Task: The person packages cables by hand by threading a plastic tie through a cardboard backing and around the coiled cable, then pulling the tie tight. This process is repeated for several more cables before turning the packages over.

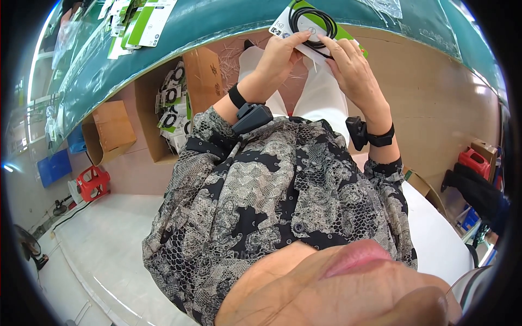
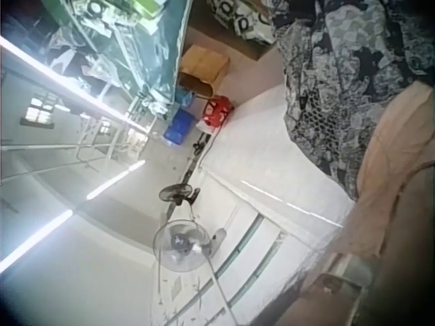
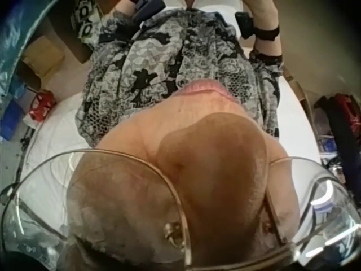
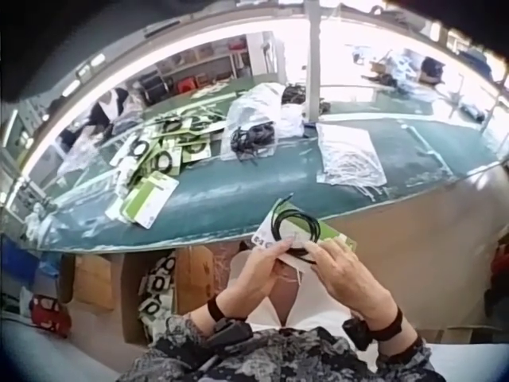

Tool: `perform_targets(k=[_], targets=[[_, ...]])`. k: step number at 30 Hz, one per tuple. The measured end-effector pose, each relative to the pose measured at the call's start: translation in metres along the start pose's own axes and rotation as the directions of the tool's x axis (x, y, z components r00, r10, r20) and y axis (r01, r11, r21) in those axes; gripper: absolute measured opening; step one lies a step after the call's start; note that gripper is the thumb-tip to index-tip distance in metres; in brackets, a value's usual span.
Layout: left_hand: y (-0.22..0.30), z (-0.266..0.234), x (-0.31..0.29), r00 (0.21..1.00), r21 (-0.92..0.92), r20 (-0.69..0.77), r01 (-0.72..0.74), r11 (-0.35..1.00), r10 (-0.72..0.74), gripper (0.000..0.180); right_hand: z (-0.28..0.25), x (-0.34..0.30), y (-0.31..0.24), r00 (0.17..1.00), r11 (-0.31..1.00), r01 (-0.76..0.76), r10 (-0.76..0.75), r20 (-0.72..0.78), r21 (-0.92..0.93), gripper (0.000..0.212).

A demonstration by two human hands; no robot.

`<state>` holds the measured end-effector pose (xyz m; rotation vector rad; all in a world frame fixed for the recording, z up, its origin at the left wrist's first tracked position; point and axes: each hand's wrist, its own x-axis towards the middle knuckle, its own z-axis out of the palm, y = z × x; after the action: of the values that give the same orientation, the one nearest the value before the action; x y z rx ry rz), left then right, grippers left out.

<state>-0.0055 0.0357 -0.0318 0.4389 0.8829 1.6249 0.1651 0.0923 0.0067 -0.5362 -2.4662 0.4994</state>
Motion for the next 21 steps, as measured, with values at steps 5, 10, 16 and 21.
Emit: perform_targets(k=[5,10,16,21], targets=[[0.003,-0.001,-0.003,0.997,-0.004,0.067,0.034,0.999,-0.034,0.021,-0.007,-0.002,0.004,0.992,0.999,0.030,-0.032,0.120,0.020,0.045],[0.003,-0.004,-0.006,0.996,-0.014,0.049,0.076,0.997,-0.075,0.021,-0.014,-0.002,-0.001,0.979,0.996,0.091,-0.085,0.187,-0.024,0.047],[0.005,-0.006,-0.005,0.988,0.002,0.114,0.105,0.994,-0.105,0.022,-0.009,-0.004,0.014,0.997,0.983,0.080,-0.079,0.015,-0.168,0.039],[-0.011,-0.012,-0.005,0.988,-0.053,0.154,0.019,0.998,-0.010,0.025,0.004,-0.008,0.016,0.982,0.955,0.137,-0.166,-0.091,-0.263,0.029]])
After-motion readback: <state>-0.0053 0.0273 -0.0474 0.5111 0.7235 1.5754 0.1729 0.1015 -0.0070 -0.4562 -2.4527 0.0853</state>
